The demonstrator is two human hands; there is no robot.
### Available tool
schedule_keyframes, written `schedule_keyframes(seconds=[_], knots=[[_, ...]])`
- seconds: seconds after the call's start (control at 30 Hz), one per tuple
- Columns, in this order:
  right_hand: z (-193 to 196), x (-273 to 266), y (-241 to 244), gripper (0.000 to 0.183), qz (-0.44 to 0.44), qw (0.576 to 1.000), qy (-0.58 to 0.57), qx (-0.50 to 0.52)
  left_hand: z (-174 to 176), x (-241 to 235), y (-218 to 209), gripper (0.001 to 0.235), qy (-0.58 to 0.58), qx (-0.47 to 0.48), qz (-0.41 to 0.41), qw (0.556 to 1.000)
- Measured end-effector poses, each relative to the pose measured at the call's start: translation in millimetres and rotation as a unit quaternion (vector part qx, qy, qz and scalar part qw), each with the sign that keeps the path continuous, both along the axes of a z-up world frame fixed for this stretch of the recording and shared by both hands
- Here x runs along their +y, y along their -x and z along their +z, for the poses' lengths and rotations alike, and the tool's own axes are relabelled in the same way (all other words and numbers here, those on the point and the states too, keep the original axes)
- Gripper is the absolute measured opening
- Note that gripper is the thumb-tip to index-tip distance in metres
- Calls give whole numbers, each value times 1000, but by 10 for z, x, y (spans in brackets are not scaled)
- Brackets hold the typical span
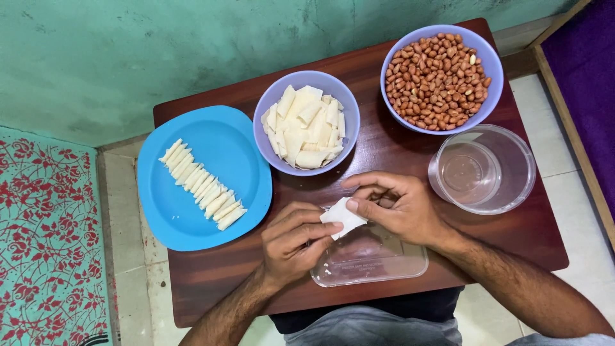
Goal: The person sits at a table and wraps individual peanuts in thin white sheets by hand. They place the wrapped items into a clear plastic container and arrange them in a row on a blue plate.
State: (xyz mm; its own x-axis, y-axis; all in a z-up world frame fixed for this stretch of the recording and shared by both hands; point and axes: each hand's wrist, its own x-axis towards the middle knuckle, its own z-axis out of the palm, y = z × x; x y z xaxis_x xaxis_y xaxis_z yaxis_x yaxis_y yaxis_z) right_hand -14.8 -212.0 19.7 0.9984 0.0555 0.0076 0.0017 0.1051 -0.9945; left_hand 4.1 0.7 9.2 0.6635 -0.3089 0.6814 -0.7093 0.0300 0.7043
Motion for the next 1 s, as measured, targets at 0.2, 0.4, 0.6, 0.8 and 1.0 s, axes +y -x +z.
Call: schedule_keyframes(seconds=[0.2, 0.4, 0.6, 0.8, 1.0], knots=[[48, -45, 18, 29, 45, 998, 12, 39, -7, 49, 19, 19, -63, -78, -9, 995], [-70, -36, -3, 47, 148, 959, -201, 135, 95, 17, -6, 13, -78, -136, -5, 988], [9, -37, 21, 46, 170, 956, -192, 144, 85, 35, -2, 13, -96, -150, 1, 984], [262, -104, 84, 44, 118, 992, 9, 38, 140, 23, -3, 12, -98, -166, 64, 979], [509, -561, 124, 34, 3, 917, 346, -200, 574, -66, -93, 5, -119, -179, 8, 977]])
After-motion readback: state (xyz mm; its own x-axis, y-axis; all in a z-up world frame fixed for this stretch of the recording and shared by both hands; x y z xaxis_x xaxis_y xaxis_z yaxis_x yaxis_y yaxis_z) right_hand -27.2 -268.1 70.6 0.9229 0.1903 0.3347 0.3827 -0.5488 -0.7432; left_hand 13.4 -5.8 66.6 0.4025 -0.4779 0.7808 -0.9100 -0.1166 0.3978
